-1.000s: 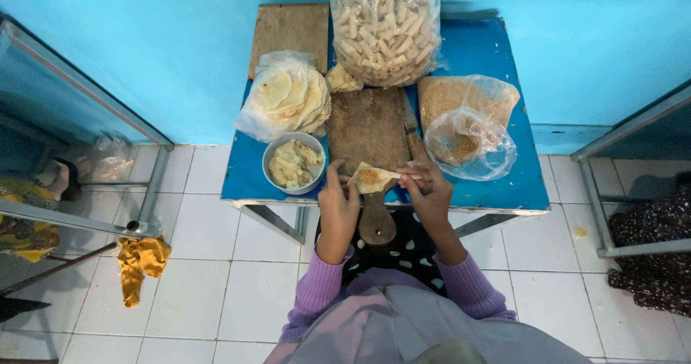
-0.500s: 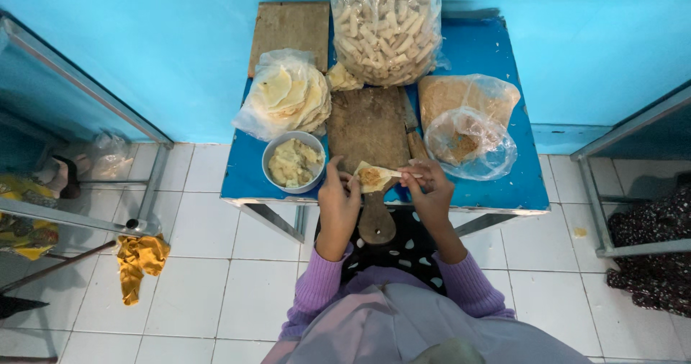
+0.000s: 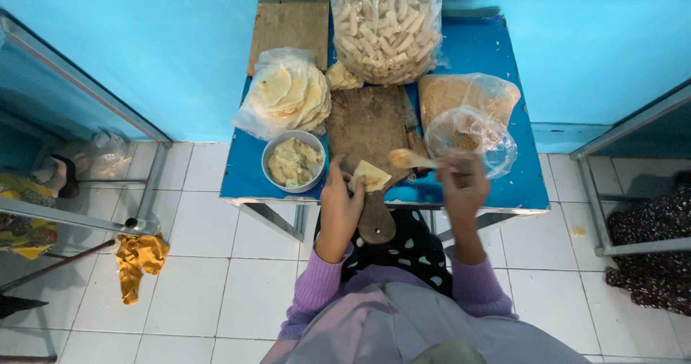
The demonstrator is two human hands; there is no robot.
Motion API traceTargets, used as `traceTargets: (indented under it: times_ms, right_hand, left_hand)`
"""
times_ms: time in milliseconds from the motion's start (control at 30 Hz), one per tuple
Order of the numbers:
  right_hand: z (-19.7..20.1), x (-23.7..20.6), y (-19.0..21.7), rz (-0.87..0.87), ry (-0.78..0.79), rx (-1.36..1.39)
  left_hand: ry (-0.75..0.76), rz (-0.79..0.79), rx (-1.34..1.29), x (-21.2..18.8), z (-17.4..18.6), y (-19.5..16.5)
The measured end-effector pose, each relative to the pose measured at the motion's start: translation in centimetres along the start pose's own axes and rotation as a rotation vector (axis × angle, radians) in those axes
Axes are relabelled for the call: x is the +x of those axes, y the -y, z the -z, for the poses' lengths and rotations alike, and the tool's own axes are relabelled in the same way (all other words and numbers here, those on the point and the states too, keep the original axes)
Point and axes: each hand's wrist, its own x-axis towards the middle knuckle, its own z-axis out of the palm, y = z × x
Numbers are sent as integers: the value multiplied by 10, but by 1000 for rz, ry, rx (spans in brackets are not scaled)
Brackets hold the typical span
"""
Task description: The person sits on the floor and assembles stuffed snacks: they spoon filling from a bowl onto thin dough wrappers, fold the wrappers over the filling, and place the folded pieces on a growing stack. They repeat this cycle for one wrapper at a time.
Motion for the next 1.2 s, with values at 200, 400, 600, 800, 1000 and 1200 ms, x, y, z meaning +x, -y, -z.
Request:
traceTargets:
  times_ms: [200, 400, 600, 800, 1000, 1200]
  right_hand:
    - [73, 27, 9, 29, -257, -491]
    - [60, 33, 6, 219, -148, -1004]
    - [-14, 2, 24, 199, 164, -611]
    - [-57, -5, 42, 261, 314, -689]
    - [-62, -3, 32, 134, 403, -548]
    - [-68, -1, 22, -73, 376, -312]
  left_hand:
    - [25, 30, -139, -2, 0, -1]
    - [7, -66, -94, -4, 2, -4]
    - [20, -138, -67, -4, 4, -3]
    - [54, -132, -77, -4, 2, -2]
    - [60, -167, -69, -5, 0, -1]
    - [54, -192, -50, -5, -2, 1]
